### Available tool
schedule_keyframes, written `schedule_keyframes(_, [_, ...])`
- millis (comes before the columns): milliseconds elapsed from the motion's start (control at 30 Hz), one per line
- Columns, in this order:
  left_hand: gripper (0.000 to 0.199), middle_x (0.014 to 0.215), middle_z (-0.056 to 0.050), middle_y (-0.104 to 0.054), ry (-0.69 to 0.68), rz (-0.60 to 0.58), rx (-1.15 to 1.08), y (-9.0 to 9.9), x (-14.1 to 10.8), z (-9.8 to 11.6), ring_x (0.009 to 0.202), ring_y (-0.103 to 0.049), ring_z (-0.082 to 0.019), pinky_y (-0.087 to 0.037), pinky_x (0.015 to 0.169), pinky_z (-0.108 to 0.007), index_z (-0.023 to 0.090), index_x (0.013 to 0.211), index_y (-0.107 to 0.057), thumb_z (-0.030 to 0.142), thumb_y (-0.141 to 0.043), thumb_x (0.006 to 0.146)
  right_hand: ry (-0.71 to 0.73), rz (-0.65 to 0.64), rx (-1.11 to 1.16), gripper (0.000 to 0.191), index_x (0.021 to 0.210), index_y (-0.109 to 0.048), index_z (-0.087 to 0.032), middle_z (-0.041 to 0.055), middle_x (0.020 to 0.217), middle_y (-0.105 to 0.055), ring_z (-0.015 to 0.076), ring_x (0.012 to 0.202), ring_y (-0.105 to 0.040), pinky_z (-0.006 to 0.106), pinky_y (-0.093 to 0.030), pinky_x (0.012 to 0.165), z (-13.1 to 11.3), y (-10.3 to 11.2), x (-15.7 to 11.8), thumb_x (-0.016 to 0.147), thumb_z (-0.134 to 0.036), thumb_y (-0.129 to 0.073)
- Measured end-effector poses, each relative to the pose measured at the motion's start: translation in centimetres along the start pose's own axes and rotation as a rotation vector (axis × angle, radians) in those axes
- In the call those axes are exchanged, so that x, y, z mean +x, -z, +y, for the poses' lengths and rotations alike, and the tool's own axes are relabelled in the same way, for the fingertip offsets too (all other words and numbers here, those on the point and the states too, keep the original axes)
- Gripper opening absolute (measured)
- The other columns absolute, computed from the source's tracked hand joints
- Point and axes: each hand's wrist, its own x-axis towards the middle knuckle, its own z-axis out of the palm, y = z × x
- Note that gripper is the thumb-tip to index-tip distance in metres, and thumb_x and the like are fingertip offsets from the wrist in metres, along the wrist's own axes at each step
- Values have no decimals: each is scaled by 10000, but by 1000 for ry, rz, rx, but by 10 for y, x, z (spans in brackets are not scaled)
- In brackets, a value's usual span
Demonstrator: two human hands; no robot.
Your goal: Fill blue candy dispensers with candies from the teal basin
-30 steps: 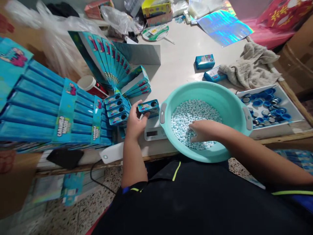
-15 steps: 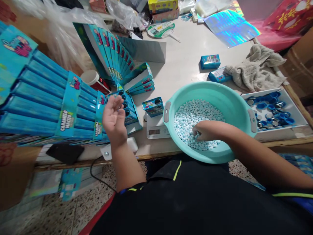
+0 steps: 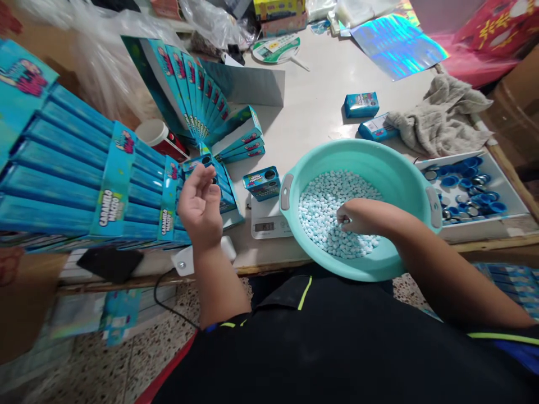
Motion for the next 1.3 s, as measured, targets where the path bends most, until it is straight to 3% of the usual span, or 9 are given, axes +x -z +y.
schedule_keyframes(167, [460, 1259, -107, -738, -37, -30, 11, -5, -1, 4, 1181, -703, -255, -558, 1098, -451, 202, 1295, -725, 481, -779, 933, -30, 11, 26, 142, 1017, -755, -169, 74, 989, -748, 201, 834, -611, 299, -352, 703, 1, 2, -1, 923, -234, -672])
schedule_keyframes(333, [270, 1138, -71, -720, -193, -81, 277, -24, -9, 15, 1149, -694, -245, -565, 1058, -446, 234, 1126, -757, 445, -635, 1010, -15, 35, 34, 101, 960, -753, -171, 69, 949, -745, 193, 807, -607, 304, -344, 707, 1, 2, -1, 919, -237, -688])
schedule_keyframes(433, [222, 1163, -60, -712, -258, -139, 293, -34, -11, 17, 1153, -688, -230, -569, 1057, -430, 255, 1149, -756, 379, -634, 1011, -14, 37, 24, 113, 968, -752, -168, 75, 967, -748, 196, 817, -608, 303, -349, 709, -1, 3, -2, 923, -244, -681])
schedule_keyframes(600, [256, 1200, -70, -697, -203, -150, 310, -38, -10, 13, 1183, -673, -227, -571, 1055, -410, 249, 1197, -749, 377, -629, 1011, 14, 66, 22, 119, 947, -751, -154, 79, 946, -745, 185, 799, -600, 301, -359, 707, -3, 5, -3, 930, -232, -662])
schedule_keyframes(733, [250, 1188, -75, -709, -190, -135, 287, -32, -12, 11, 1168, -675, -228, -568, 1050, -415, 229, 1195, -756, 353, -641, 1011, 69, 165, 35, 158, 935, -762, -163, 78, 900, -741, 182, 770, -597, 308, -365, 696, -4, 7, -6, 945, -222, -615])
schedule_keyframes(833, [247, 1164, -77, -718, -186, -96, 301, -27, -16, 9, 1149, -682, -227, -568, 1043, -410, 213, 1171, -758, 357, -641, 1008, 117, 306, 10, 215, 935, -766, -174, 87, 900, -741, 192, 771, -603, 323, -364, 687, -13, 22, -11, 977, -234, -564])
schedule_keyframes(1000, [263, 1146, -86, -723, -170, -50, 351, -19, -23, 5, 1113, -698, -223, -580, 1014, -389, 191, 1156, -748, 365, -600, 1025, 248, 581, -155, 260, 1000, -758, -142, 132, 991, -733, 221, 851, -610, 352, -386, 730, -50, 74, -3, 1025, -233, -515])
schedule_keyframes(1133, [255, 1135, -87, -725, -179, -40, 362, -9, -27, 4, 1110, -694, -226, -580, 1003, -389, 193, 1148, -749, 360, -600, 1027, 343, 600, -340, 281, 1117, -755, -114, 161, 1114, -710, 221, 905, -618, 348, -402, 764, -84, 104, 23, 1006, -116, -497])
schedule_keyframes(1300, [285, 1155, -102, -726, -138, -38, 433, 7, -31, 5, 1149, -685, -237, -581, 995, -390, 190, 1151, -748, 388, -584, 1028, 410, 618, -463, 355, 1154, -739, -111, 164, 1157, -685, 209, 891, -620, 341, -399, 745, -108, 109, 43, 937, 5, -483])
